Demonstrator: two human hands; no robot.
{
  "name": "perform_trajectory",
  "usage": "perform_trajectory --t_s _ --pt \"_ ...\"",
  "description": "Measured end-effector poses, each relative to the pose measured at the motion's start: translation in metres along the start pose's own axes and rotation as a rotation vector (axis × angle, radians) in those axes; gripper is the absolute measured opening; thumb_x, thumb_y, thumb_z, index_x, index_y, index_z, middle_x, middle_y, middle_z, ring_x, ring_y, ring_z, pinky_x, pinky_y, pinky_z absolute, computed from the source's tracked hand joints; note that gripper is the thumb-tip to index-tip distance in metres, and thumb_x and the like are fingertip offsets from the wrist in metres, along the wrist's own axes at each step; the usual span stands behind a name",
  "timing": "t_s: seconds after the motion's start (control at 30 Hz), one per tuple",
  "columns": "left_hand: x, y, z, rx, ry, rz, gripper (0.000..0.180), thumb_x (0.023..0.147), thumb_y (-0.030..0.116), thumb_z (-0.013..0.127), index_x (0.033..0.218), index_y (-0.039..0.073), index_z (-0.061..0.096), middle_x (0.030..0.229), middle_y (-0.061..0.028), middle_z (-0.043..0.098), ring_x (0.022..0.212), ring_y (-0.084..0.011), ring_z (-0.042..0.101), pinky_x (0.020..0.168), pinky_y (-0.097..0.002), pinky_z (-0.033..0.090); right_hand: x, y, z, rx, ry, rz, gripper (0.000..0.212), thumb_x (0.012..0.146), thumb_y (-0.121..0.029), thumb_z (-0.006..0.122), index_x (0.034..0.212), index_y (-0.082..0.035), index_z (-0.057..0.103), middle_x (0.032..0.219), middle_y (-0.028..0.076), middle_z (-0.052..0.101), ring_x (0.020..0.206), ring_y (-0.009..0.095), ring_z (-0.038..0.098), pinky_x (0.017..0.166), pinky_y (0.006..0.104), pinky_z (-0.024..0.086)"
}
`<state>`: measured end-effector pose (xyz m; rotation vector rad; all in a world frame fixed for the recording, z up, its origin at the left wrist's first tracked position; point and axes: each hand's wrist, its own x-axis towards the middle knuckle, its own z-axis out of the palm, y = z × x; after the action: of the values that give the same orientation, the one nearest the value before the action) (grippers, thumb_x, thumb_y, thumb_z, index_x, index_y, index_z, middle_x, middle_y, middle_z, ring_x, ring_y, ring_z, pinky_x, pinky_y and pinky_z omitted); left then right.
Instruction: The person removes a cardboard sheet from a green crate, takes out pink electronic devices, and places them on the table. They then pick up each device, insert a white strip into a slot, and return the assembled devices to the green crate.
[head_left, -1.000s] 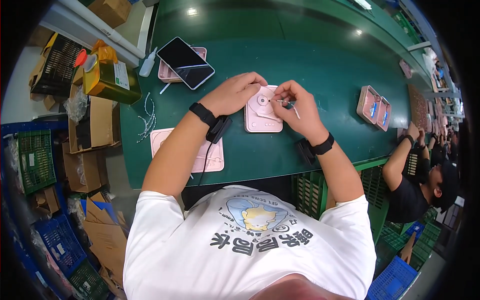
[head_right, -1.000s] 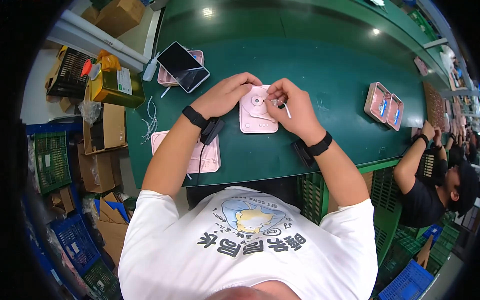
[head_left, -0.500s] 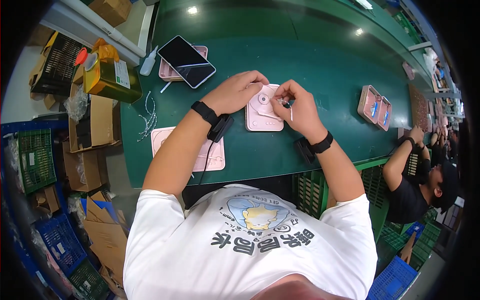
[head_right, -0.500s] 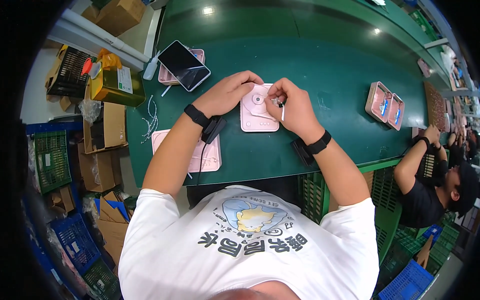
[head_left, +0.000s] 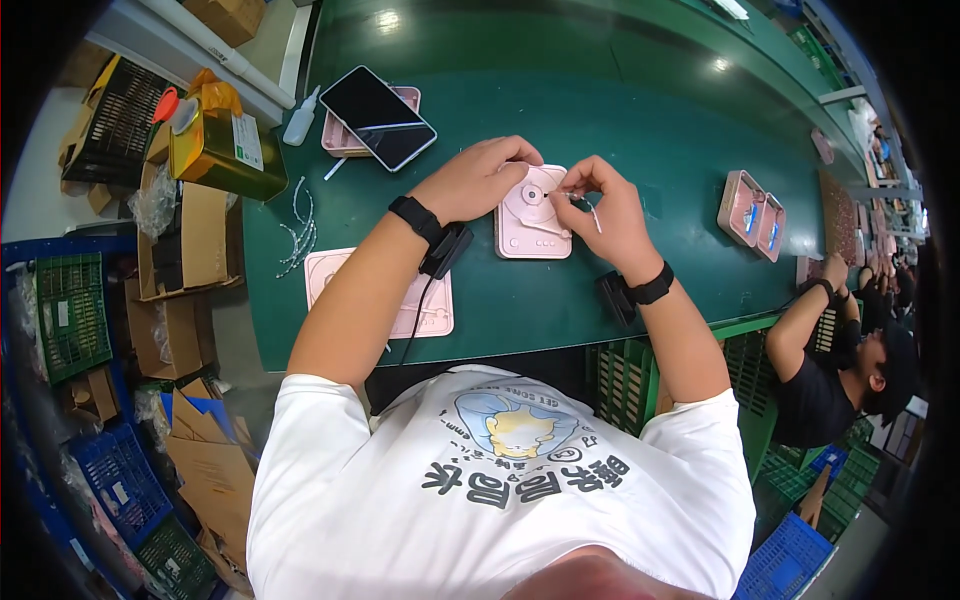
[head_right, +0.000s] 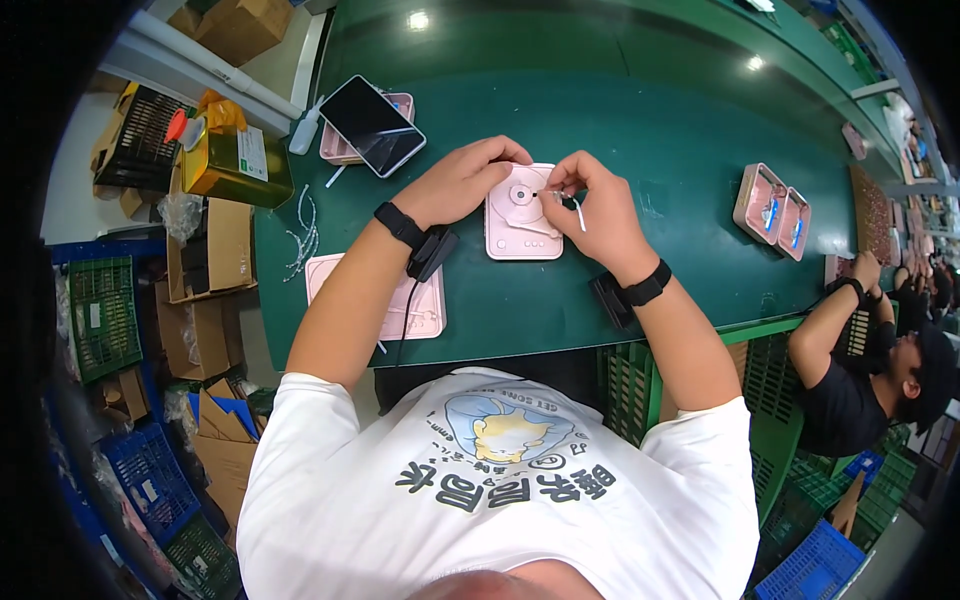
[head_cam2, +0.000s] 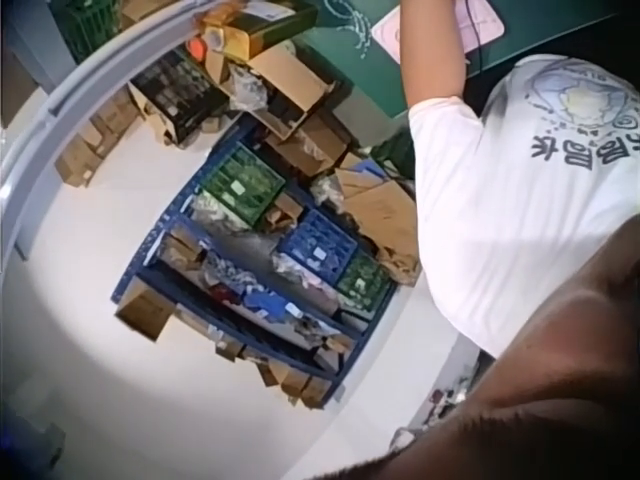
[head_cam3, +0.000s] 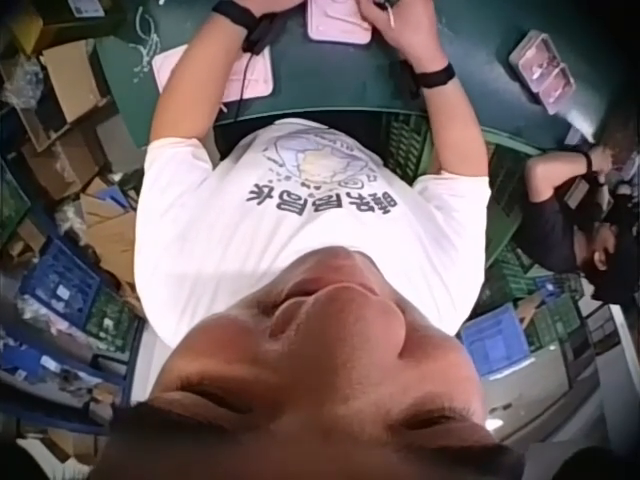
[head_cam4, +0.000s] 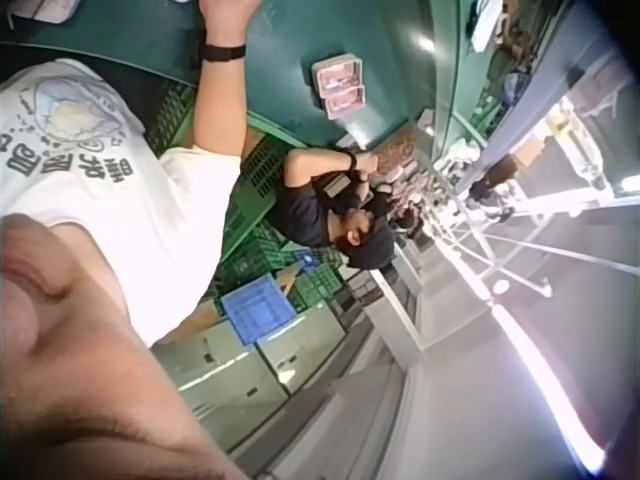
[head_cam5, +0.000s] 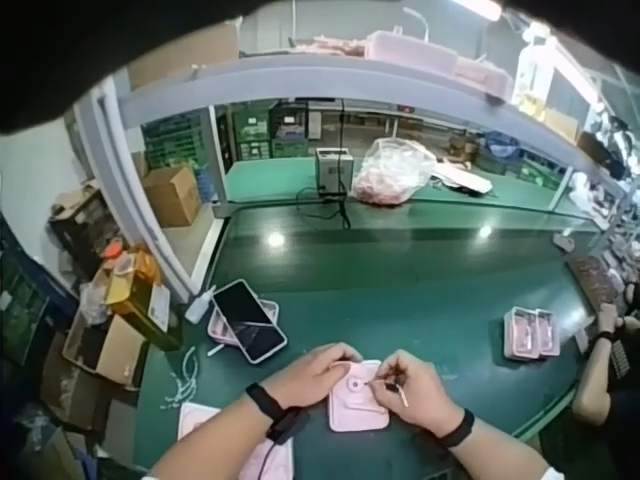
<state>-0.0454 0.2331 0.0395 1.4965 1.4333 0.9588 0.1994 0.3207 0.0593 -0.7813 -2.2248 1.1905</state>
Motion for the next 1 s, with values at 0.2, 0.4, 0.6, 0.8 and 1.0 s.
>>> perform_trajectory --t_s 0.2,0.4,0.6,0.8,1.0 --pt "0.002 -0.004 0.002 0.060 0.022 0.018 0.034 0.108 0.018 0.060 0.137 0.001 0.069 0.133 -0.0156 0.075 0.126 -0.0301 0.071 0.109 -0.0400 0.055 0.002 0.008 0.002 0.075 -0.010 0.038 0.025 0.095 -0.010 0.090 0.109 -0.003 0.070 0.103 0.002 0.076 0.092 0.010 0.068 0.087 0.0270 0.057" --pt "-0.003 -0.001 0.003 0.132 0.023 0.064 0.039 0.102 0.018 0.070 0.138 0.003 0.069 0.134 -0.0156 0.074 0.126 -0.0315 0.072 0.108 -0.0413 0.057 0.001 0.008 0.000 0.094 -0.036 0.036 0.028 0.097 -0.007 0.088 0.113 -0.005 0.066 0.105 0.002 0.077 0.093 0.009 0.067 0.088 0.0259 0.056" --pt "-0.002 -0.003 0.003 0.142 0.029 0.082 0.042 0.098 0.015 0.075 0.138 0.004 0.069 0.133 -0.0158 0.074 0.126 -0.0320 0.072 0.109 -0.0416 0.058 0.001 0.019 0.006 0.285 -0.006 0.120 0.034 0.096 -0.002 0.086 0.111 -0.007 0.056 0.105 0.004 0.078 0.094 0.007 0.066 0.084 0.0259 0.055" --pt "-0.003 -0.003 0.003 0.149 0.013 0.103 0.042 0.099 0.015 0.076 0.139 0.004 0.068 0.134 -0.0158 0.074 0.126 -0.0318 0.072 0.109 -0.0416 0.057 0.000 0.002 -0.003 0.089 -0.100 0.090 0.036 0.095 0.000 0.086 0.108 -0.008 0.053 0.103 0.004 0.079 0.089 0.005 0.062 0.081 0.0245 0.054" --pt "-0.005 -0.003 -0.001 0.143 0.008 0.083 0.042 0.102 0.016 0.077 0.141 0.003 0.066 0.136 -0.0155 0.072 0.128 -0.0310 0.070 0.110 -0.0412 0.056 0.001 -0.004 0.010 0.059 0.038 0.123 0.032 0.096 -0.003 0.087 0.105 -0.007 0.057 0.103 0.001 0.080 0.084 0.005 0.061 0.079 0.0229 0.053"
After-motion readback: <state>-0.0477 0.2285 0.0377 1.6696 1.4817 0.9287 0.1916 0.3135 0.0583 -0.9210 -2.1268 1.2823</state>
